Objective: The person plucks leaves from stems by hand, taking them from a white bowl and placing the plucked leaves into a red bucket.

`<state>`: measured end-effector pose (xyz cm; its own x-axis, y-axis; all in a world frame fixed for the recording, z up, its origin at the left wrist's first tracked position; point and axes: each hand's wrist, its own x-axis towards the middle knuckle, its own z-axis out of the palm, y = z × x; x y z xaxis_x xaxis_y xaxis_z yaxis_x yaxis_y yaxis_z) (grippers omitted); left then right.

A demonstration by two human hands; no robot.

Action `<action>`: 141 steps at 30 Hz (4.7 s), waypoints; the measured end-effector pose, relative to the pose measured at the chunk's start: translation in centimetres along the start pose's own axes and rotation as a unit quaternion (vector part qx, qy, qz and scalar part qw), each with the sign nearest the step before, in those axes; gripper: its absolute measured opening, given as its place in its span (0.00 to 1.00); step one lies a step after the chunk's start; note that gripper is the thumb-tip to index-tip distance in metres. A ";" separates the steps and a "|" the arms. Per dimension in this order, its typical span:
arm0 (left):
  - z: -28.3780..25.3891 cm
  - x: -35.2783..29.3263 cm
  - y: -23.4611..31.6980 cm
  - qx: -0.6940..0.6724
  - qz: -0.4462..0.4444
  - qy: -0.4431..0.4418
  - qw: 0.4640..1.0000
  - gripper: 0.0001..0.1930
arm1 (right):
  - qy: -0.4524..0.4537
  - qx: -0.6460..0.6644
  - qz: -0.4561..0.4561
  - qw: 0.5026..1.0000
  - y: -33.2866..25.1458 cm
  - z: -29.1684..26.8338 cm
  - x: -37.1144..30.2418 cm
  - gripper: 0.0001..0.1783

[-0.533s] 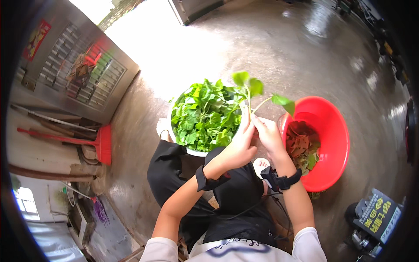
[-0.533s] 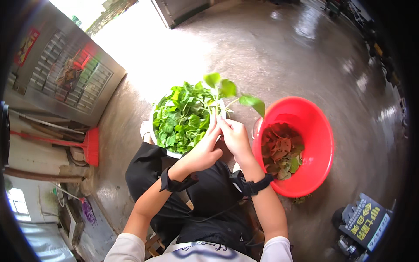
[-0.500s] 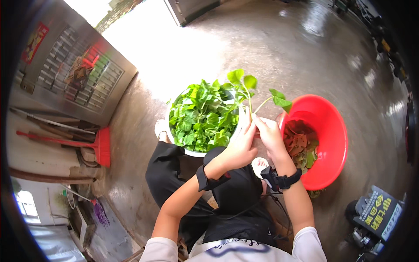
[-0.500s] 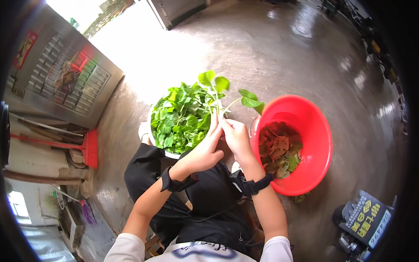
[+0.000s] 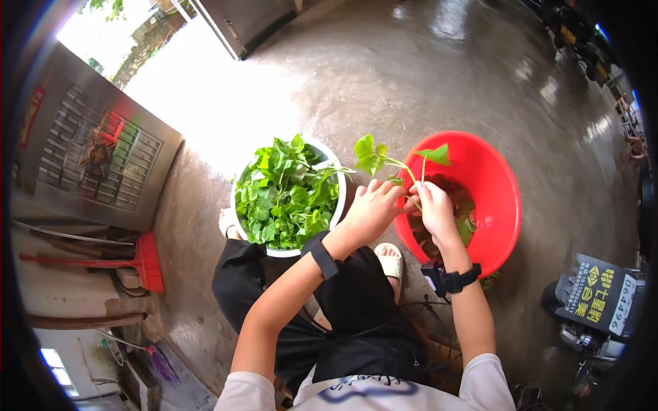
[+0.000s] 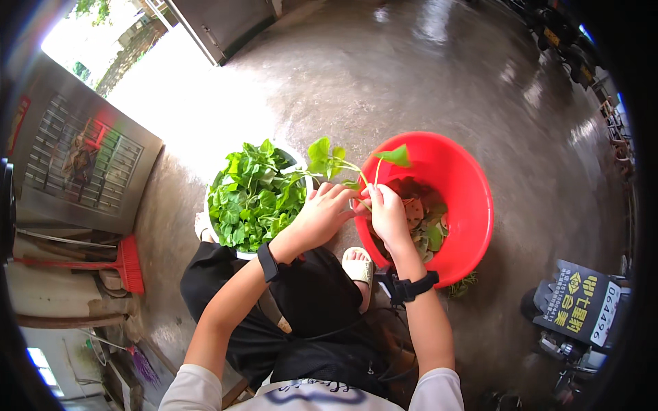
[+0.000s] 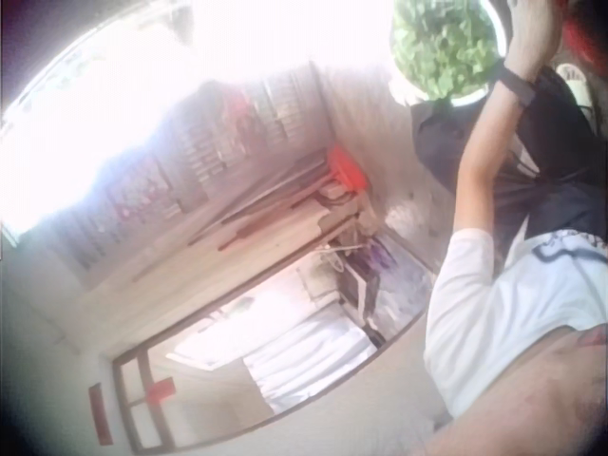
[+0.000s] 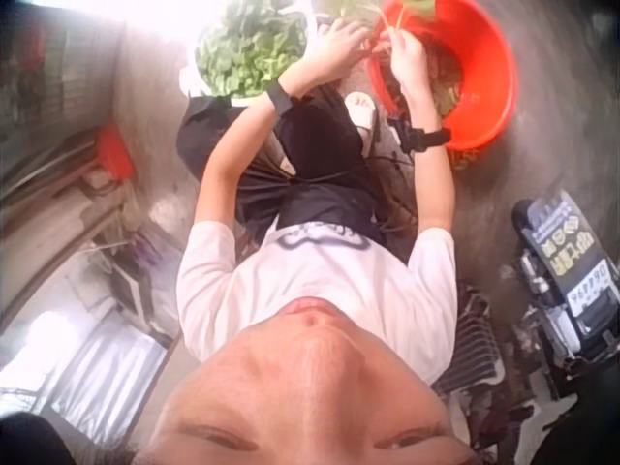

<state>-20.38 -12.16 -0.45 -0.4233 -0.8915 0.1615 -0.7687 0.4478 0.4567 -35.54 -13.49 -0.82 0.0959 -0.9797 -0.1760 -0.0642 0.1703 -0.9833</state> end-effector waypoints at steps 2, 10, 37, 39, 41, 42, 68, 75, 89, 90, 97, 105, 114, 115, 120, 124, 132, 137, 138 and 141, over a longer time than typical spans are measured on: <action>-0.3 0.2 -0.2 -0.015 0.001 0.014 1.000 0.13 | 0.003 -0.010 0.018 1.000 0.2 -0.9 -0.1 0.16; 0.1 0.4 -2.4 -0.105 0.050 0.050 0.992 0.08 | -0.024 0.068 0.041 0.997 0.9 -1.2 -1.0 0.10; 0.1 3.5 -2.8 -0.025 -0.009 0.140 0.990 0.06 | 0.019 -0.041 -0.049 0.998 0.7 -1.4 -3.6 0.09; -0.9 3.6 -3.9 -0.013 -0.088 0.164 0.982 0.06 | 0.025 -0.020 -0.044 0.998 0.2 -1.6 -4.0 0.09; -2.2 3.6 -5.2 -0.019 -0.169 0.206 0.964 0.10 | 0.001 0.020 -0.026 0.999 0.4 -2.2 -4.2 0.09; -2.6 3.5 -4.7 -0.021 -0.182 0.190 0.965 0.13 | -0.019 0.060 -0.003 0.998 0.8 -2.7 -4.3 0.09; 3.7 7.9 5.5 -0.072 -0.002 -0.050 0.996 0.11 | 0.059 0.030 0.015 0.998 1.5 -8.4 -7.0 0.09; 6.8 9.1 5.2 -0.013 -0.063 -0.079 0.995 0.12 | 0.080 -0.199 -0.019 0.977 -0.5 -10.1 -9.1 0.07; 7.4 9.4 5.0 -0.042 0.281 -0.029 0.958 0.13 | -0.073 -0.060 0.095 0.991 0.0 -14.7 -9.2 0.11; 7.7 9.4 5.1 -0.050 0.265 -0.025 0.963 0.11 | -0.061 -0.054 0.093 0.992 0.0 -14.8 -9.1 0.11; 10.1 13.2 6.1 -0.073 0.070 -0.111 0.989 0.08 | -0.047 -0.008 0.105 0.993 -0.7 -16.4 -10.6 0.12; 22.2 17.5 2.5 0.046 0.017 -0.245 0.968 0.19 | 0.240 -0.121 0.123 0.955 4.8 -28.4 -13.7 0.17; 38.9 8.3 -6.5 0.111 -0.256 -0.382 0.881 0.23 | 0.266 -0.129 0.240 0.924 12.0 -31.2 -13.5 0.21; 40.1 7.9 -6.6 0.123 -0.247 -0.386 0.880 0.23 | 0.262 -0.127 0.261 0.920 12.5 -31.4 -13.5 0.21; 39.9 10.1 -6.5 0.067 -0.224 -0.373 0.898 0.22 | 0.247 -0.091 0.234 0.936 12.9 -32.4 -13.3 0.20; 36.2 13.7 -6.2 -0.008 -0.210 -0.332 0.920 0.21 | 0.245 -0.089 0.207 0.943 11.4 -32.1 -12.8 0.18; 15.1 21.0 -2.7 -0.255 -0.064 -0.304 0.916 0.20 | 0.195 -0.093 0.135 0.967 5.9 -27.0 -10.8 0.17; 4.4 21.3 -5.8 -0.589 -0.291 -0.153 0.738 0.15 | 0.176 -0.132 0.108 0.970 2.9 -23.1 -9.1 0.18; 1.8 20.1 -7.2 -0.606 -0.291 -0.118 0.731 0.14 | 0.168 -0.123 0.091 0.974 2.5 -22.4 -8.8 0.17; -4.4 14.4 -14.8 -0.641 -0.286 -0.005 0.712 0.12 | 0.134 -0.138 0.086 0.978 0.7 -19.3 -7.9 0.18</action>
<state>-12.98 -31.94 -0.98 -0.2246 -0.8994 -0.3750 0.2497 -0.4251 0.8700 -55.53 -7.67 0.75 -0.2006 -0.9381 -0.2824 -0.3266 0.3358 -0.8835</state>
